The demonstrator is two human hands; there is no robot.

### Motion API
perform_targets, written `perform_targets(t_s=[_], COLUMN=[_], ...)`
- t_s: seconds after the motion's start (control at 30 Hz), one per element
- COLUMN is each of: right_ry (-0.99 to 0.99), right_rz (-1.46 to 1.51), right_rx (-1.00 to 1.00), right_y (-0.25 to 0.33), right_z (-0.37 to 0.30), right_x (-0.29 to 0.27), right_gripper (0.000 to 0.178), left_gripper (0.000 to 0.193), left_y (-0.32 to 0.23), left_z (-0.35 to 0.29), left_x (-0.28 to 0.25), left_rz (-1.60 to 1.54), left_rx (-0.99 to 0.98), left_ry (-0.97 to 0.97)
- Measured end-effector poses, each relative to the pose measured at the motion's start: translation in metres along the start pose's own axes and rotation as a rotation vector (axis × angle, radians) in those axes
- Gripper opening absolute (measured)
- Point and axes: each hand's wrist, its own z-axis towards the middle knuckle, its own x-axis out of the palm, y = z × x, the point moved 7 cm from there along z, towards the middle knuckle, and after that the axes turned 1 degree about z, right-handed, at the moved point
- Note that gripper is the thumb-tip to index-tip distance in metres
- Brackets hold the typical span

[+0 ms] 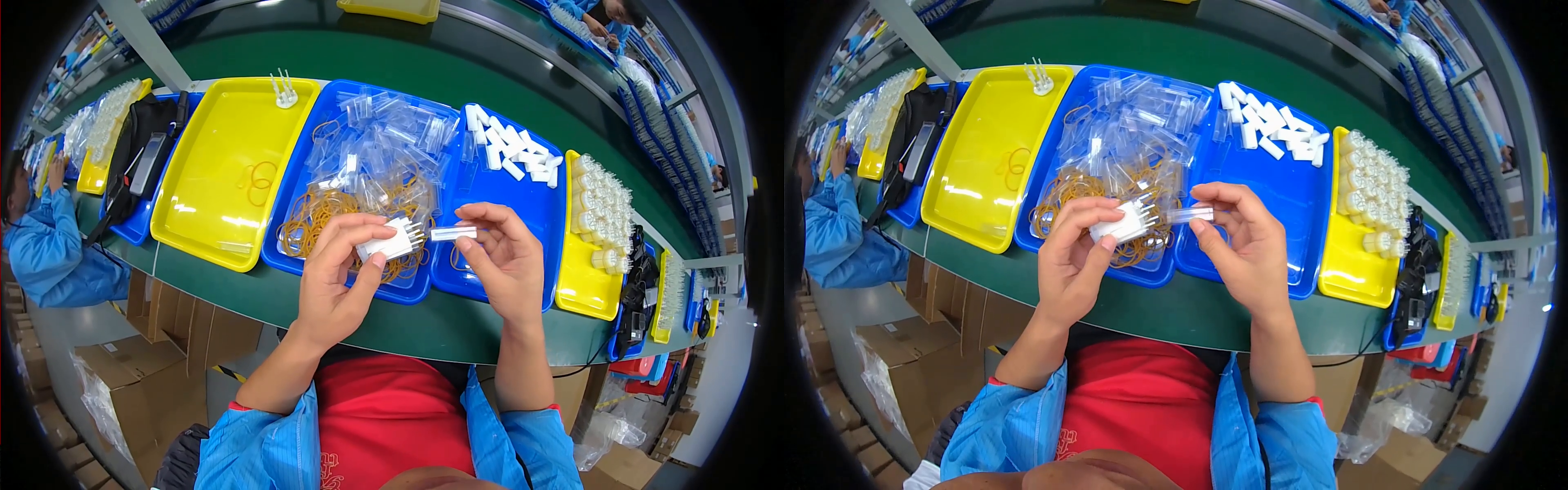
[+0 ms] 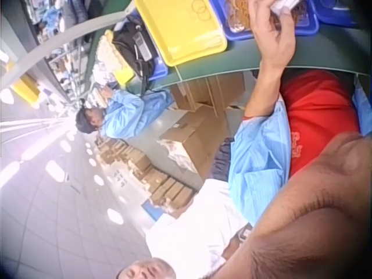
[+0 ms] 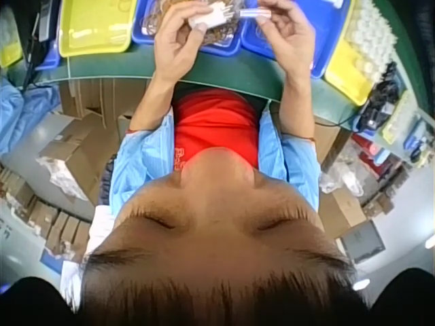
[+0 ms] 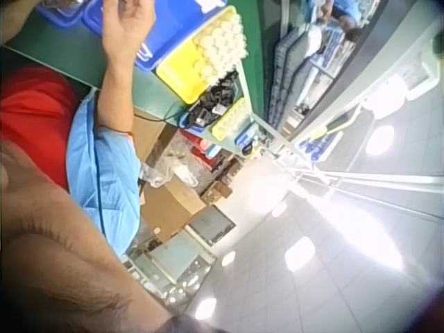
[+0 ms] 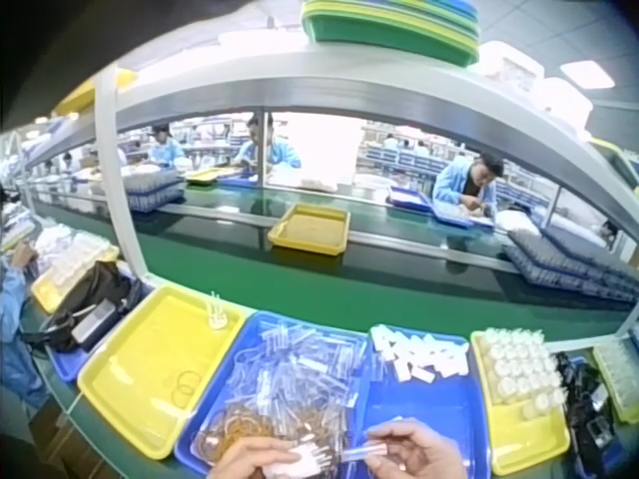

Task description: The person assembles connector components by picking up plastic sleeves from a tray and fitting them onto the pins of a connector base by hand.

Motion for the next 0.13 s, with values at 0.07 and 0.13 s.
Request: perform_targets(t_s=[0.07, 0.13], right_ry=[0.018, 0.078], right_rz=[-0.009, 0.026], right_rx=[0.012, 0.074], right_y=[0.0028, -0.0027], right_z=[-0.0003, -0.0035], right_x=[-0.0007, -0.0047], right_gripper=[0.032, 0.038], left_gripper=[0.032, 0.032], left_y=[-0.0005, -0.0008], left_z=[0.0004, 0.0005], left_x=[-0.0011, -0.0011], left_rz=[-0.002, -0.003], left_rx=[0.017, 0.013], left_ry=[-0.003, 0.0])
